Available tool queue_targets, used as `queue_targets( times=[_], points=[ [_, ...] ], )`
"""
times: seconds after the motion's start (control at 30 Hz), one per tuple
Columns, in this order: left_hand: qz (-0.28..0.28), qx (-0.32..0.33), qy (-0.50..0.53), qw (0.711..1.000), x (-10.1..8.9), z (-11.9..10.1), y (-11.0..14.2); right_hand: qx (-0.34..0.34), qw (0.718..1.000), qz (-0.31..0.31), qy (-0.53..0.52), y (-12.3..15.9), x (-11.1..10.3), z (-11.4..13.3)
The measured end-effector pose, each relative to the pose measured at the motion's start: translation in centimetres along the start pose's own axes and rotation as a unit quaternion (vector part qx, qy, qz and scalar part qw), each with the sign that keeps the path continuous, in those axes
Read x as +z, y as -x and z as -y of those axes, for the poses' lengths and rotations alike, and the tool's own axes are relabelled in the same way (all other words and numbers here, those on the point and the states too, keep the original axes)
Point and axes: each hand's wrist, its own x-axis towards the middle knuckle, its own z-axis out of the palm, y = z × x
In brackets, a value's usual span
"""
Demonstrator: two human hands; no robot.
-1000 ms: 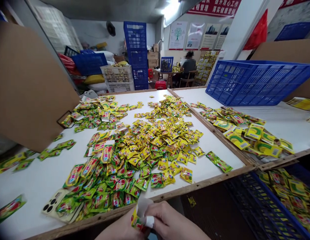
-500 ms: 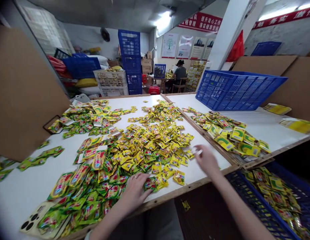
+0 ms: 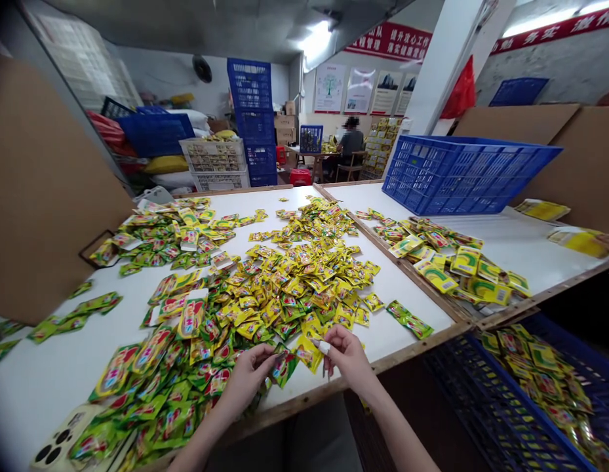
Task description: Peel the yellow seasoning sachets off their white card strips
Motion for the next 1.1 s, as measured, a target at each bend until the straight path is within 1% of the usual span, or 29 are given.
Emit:
queue_targets(
  times=[0.1,0.17,0.23,0.3,0.37,0.43,0.5,0.6,0.63,0.7,0.73,0.77,0.8,0.83,0.87,0.9,0.93,0.97,1.0,1.03,1.07,1.1],
  points=[
    [-0.021,0.007,0.049,0.999,-1.1,-0.9,0.7,-0.018,0.998,-0.011,-0.058,0.3,0.8,1.1],
    [-0.043,0.014,0.110,0.993,-1.7,-1.7,1.2,-0.028,0.995,-0.025,-0.088,0.3,1.2,1.4],
    [-0.047,0.014,0.170,0.984,-2.0,-2.3,1.5,-0.031,0.993,-0.020,-0.108,0.2,1.7,1.5],
    [-0.036,0.011,0.172,0.984,-2.0,-2.8,1.7,-0.027,0.992,0.016,-0.124,0.5,2.6,1.8],
    [-0.028,0.010,0.134,0.991,-1.9,-2.9,1.7,-0.018,0.988,0.057,-0.144,1.0,3.8,2.2],
    [-0.030,0.014,0.101,0.994,-1.8,-2.8,1.6,-0.009,0.983,0.084,-0.164,1.6,4.7,2.6],
    [-0.044,0.022,0.074,0.996,-1.6,-2.6,1.7,0.020,0.975,0.109,-0.194,2.0,5.2,3.0],
    [-0.072,0.030,0.034,0.996,-0.8,-2.2,2.3,0.082,0.956,0.177,-0.219,2.1,5.2,3.3],
    [-0.077,0.031,0.030,0.996,-0.4,-2.1,2.5,0.088,0.954,0.199,-0.206,2.0,5.1,3.4],
    [-0.074,0.037,0.042,0.996,0.2,-2.1,2.8,0.071,0.956,0.240,-0.154,1.7,5.0,3.5],
    [-0.070,0.039,0.051,0.995,0.2,-2.2,2.7,0.058,0.957,0.256,-0.122,1.5,5.0,3.5],
    [-0.077,0.037,0.048,0.995,-0.3,-2.4,2.5,0.040,0.960,0.265,-0.083,1.3,4.9,3.4],
    [-0.097,0.032,0.028,0.994,-1.2,-2.5,2.2,0.016,0.964,0.263,-0.032,1.1,4.7,3.2],
    [-0.128,0.022,-0.005,0.991,-2.7,-2.7,1.7,-0.015,0.969,0.246,0.035,0.9,4.5,2.8],
    [-0.175,0.008,-0.057,0.983,-4.6,-2.8,1.2,-0.050,0.969,0.216,0.111,0.8,4.3,2.4],
    [-0.224,-0.004,-0.100,0.969,-6.9,-2.7,0.6,-0.082,0.963,0.184,0.181,0.6,4.0,1.8],
    [-0.259,-0.016,-0.121,0.958,-9.2,-2.6,0.0,-0.105,0.953,0.158,0.235,0.5,3.8,1.2],
    [-0.294,-0.032,-0.142,0.945,-11.5,-2.3,-0.5,-0.116,0.946,0.143,0.266,0.5,3.6,0.6],
    [-0.320,-0.050,-0.158,0.933,-13.6,-1.8,-1.1,-0.115,0.944,0.138,0.276,0.4,3.5,0.0],
    [-0.331,-0.067,-0.168,0.926,-15.2,-1.3,-1.6,-0.111,0.945,0.140,0.273,0.4,3.4,-0.5],
    [-0.333,-0.082,-0.173,0.923,-16.4,-0.8,-2.0,-0.110,0.946,0.140,0.271,0.4,3.4,-0.7],
    [-0.328,-0.093,-0.175,0.924,-17.2,-0.3,-2.3,-0.108,0.953,0.134,0.249,0.4,3.3,-0.8]
  ],
)
